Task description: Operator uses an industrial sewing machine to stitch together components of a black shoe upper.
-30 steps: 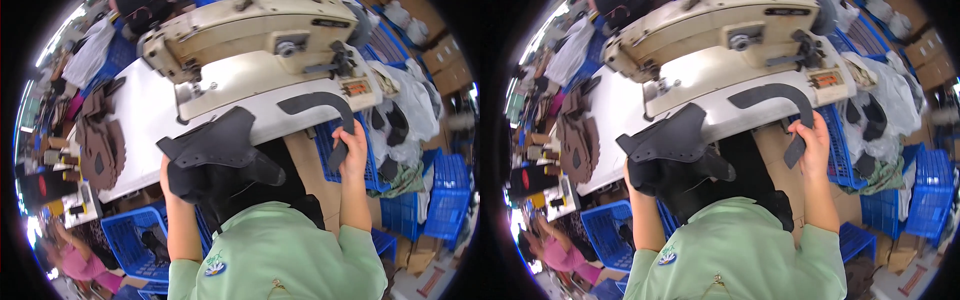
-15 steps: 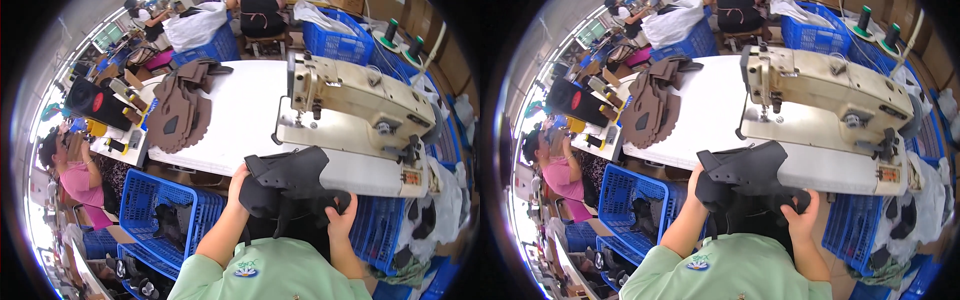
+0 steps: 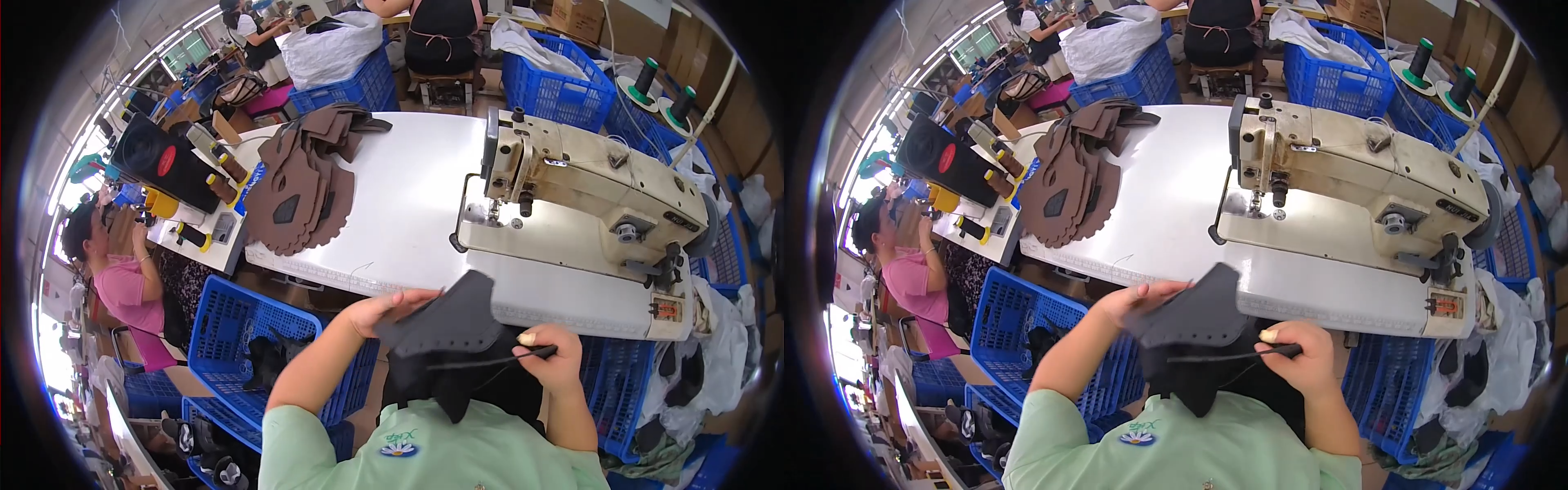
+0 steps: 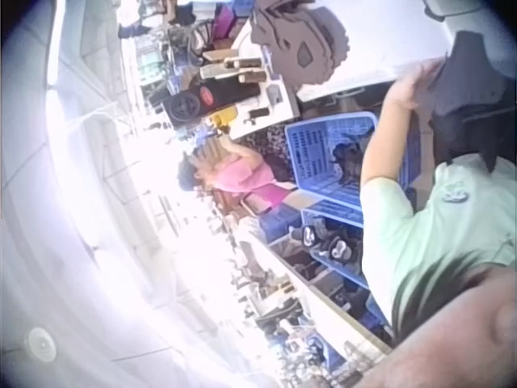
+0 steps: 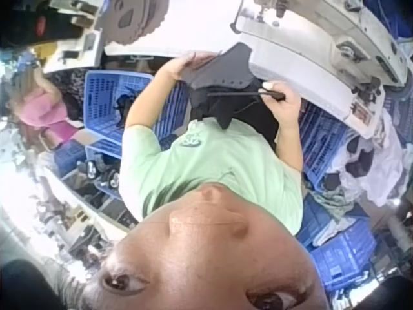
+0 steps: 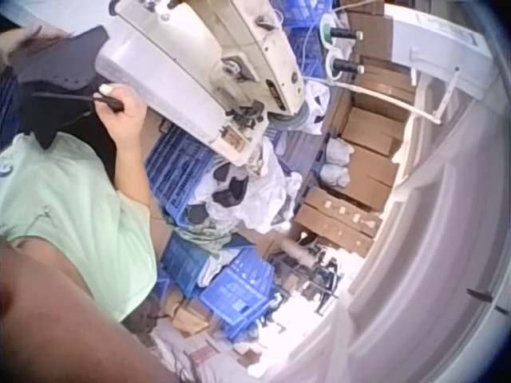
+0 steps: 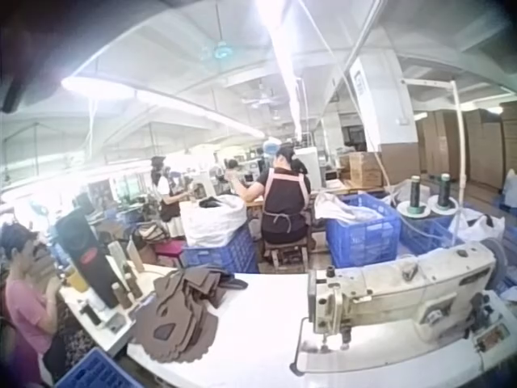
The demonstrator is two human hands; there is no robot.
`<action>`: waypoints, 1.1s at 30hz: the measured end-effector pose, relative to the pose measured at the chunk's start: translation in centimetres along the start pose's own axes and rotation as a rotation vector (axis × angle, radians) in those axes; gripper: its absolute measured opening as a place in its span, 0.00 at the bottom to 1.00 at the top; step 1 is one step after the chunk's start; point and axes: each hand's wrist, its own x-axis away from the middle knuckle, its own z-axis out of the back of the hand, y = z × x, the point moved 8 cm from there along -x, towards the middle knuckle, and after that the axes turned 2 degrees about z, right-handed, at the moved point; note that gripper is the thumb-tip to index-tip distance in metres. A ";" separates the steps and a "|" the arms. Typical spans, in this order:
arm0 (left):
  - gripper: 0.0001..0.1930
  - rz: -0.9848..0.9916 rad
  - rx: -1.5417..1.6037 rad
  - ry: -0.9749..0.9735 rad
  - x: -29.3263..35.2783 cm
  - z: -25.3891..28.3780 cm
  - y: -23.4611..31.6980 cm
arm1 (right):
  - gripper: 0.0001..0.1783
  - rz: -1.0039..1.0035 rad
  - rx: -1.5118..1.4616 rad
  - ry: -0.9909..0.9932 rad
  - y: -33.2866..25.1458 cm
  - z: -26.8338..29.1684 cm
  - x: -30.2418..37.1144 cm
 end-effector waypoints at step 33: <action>0.34 0.281 -0.202 0.229 -1.5 -0.7 -0.5 | 0.11 -0.033 0.096 0.289 2.0 -1.9 4.2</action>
